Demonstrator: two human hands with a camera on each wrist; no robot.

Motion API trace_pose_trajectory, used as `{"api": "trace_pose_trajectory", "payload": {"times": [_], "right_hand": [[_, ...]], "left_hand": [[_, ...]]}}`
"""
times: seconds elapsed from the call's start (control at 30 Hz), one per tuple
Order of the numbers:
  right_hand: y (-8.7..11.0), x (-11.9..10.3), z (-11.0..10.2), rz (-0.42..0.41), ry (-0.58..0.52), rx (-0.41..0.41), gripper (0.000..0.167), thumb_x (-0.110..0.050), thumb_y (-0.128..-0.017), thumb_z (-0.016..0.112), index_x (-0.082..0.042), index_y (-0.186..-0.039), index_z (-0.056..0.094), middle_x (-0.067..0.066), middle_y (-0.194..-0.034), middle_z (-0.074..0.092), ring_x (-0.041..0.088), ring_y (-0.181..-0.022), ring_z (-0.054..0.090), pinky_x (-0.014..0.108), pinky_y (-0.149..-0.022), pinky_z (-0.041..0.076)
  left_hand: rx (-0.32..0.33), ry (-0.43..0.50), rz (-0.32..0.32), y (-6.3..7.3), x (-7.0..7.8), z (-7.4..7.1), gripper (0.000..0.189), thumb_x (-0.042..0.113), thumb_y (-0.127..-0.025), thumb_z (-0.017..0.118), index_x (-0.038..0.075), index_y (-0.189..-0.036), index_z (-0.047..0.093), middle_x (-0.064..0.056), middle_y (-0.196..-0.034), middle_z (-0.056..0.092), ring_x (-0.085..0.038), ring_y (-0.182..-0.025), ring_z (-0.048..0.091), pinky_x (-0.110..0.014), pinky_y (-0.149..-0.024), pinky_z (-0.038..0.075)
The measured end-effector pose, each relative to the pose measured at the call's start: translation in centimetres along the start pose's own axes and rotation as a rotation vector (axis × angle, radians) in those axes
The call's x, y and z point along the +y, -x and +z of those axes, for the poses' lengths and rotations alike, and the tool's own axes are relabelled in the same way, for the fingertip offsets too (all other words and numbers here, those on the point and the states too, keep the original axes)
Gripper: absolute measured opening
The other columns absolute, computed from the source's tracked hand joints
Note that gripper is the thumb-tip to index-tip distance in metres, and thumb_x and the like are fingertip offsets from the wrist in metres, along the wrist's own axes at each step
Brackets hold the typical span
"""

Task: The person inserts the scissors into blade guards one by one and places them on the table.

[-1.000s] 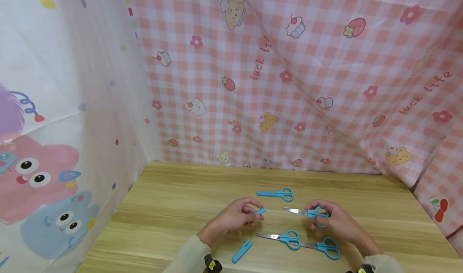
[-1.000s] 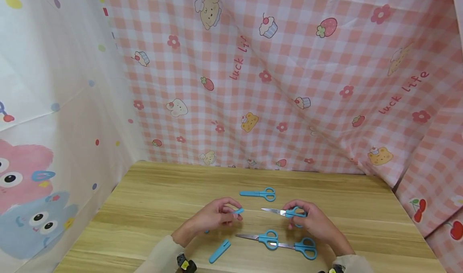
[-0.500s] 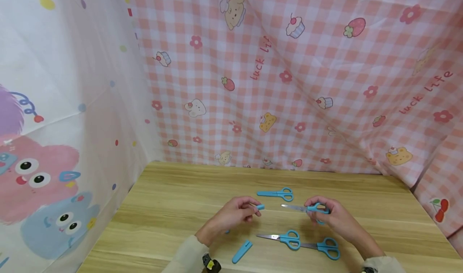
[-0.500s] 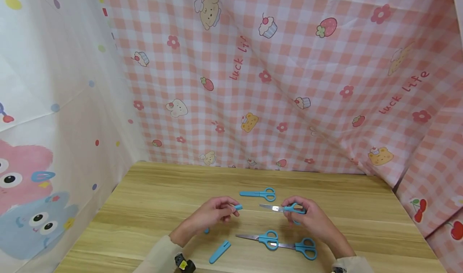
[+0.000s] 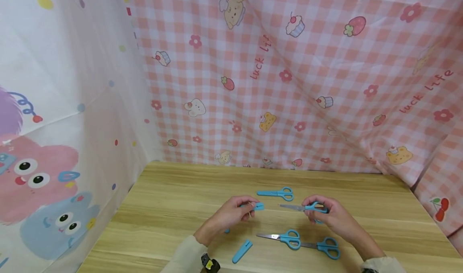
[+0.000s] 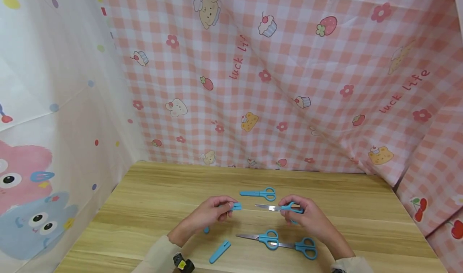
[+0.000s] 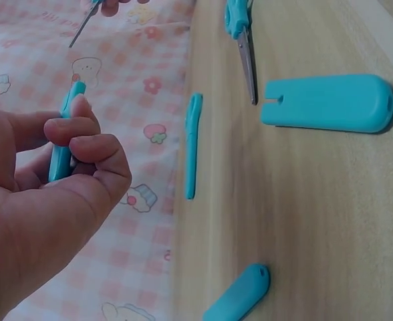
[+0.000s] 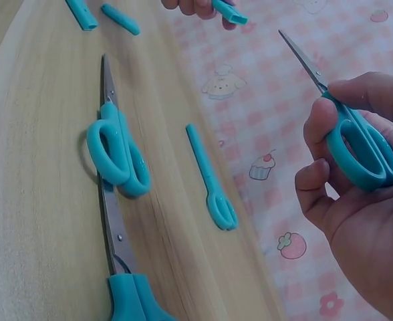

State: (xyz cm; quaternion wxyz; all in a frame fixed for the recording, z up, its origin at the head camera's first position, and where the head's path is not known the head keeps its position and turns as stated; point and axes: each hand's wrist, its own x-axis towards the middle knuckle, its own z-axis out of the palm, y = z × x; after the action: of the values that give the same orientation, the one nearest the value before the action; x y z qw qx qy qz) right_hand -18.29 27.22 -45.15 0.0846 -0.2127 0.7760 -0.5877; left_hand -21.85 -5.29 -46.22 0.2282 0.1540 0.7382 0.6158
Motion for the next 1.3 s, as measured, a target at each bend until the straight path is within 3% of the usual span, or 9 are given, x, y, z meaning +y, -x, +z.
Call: {"api": "trace_pose_trajectory", "payload": {"times": [0.27, 0.43, 0.67, 0.97, 1.3], "right_hand": [[0.0, -0.5, 0.2, 0.001, -0.006, 0.009, 0.021, -0.012, -0.097, 0.063, 0.002, -0.111, 0.058, 0.004, -0.079, 0.062, 0.024, -0.071, 0.063, 0.035, -0.068, 0.053], [-0.1, -0.8, 0.4, -0.004, -0.02, 0.022, 0.02, -0.011, -0.096, 0.063, 0.002, -0.11, 0.059, 0.01, -0.078, 0.062, 0.017, -0.069, 0.062, 0.035, -0.066, 0.052], [-0.1, -1.3, 0.7, -0.006, -0.02, 0.025, 0.019, -0.011, -0.096, 0.064, 0.001, -0.109, 0.059, 0.003, -0.076, 0.062, 0.013, -0.068, 0.062, 0.032, -0.065, 0.052], [-0.3, -2.1, 1.3, 0.005, -0.017, 0.029, 0.019, -0.013, -0.096, 0.065, 0.0, -0.109, 0.059, 0.001, -0.075, 0.061, 0.012, -0.067, 0.061, 0.03, -0.063, 0.05], [-0.7, -2.5, 1.7, 0.001, -0.001, 0.021, 0.018, -0.013, -0.096, 0.064, 0.0, -0.107, 0.06, 0.002, -0.073, 0.061, 0.011, -0.064, 0.058, 0.035, -0.048, 0.036]], "left_hand": [[-0.029, 0.021, 0.005, 0.1, 0.4, -0.2, 0.025, 0.013, -0.104, 0.048, 0.009, -0.12, 0.066, -0.003, -0.088, 0.063, -0.011, -0.068, 0.047, -0.027, -0.066, 0.041], [-0.041, 0.008, 0.024, 0.3, 0.8, -0.3, 0.021, 0.016, -0.103, 0.054, 0.013, -0.121, 0.063, -0.005, -0.091, 0.068, -0.012, -0.067, 0.048, -0.027, -0.066, 0.042], [-0.02, 0.014, 0.04, 0.4, 1.2, -0.3, 0.018, 0.017, -0.101, 0.057, 0.009, -0.117, 0.062, -0.009, -0.095, 0.072, -0.014, -0.069, 0.051, -0.029, -0.071, 0.046], [-0.01, 0.035, 0.052, 0.5, 1.4, -0.3, 0.018, 0.017, -0.101, 0.057, 0.01, -0.116, 0.065, -0.005, -0.093, 0.07, -0.013, -0.069, 0.049, -0.027, -0.067, 0.044], [0.006, 0.007, 0.063, 0.6, 1.7, -0.1, 0.017, 0.019, -0.1, 0.06, 0.013, -0.114, 0.067, -0.004, -0.091, 0.07, -0.012, -0.068, 0.047, -0.023, -0.061, 0.039]]}}
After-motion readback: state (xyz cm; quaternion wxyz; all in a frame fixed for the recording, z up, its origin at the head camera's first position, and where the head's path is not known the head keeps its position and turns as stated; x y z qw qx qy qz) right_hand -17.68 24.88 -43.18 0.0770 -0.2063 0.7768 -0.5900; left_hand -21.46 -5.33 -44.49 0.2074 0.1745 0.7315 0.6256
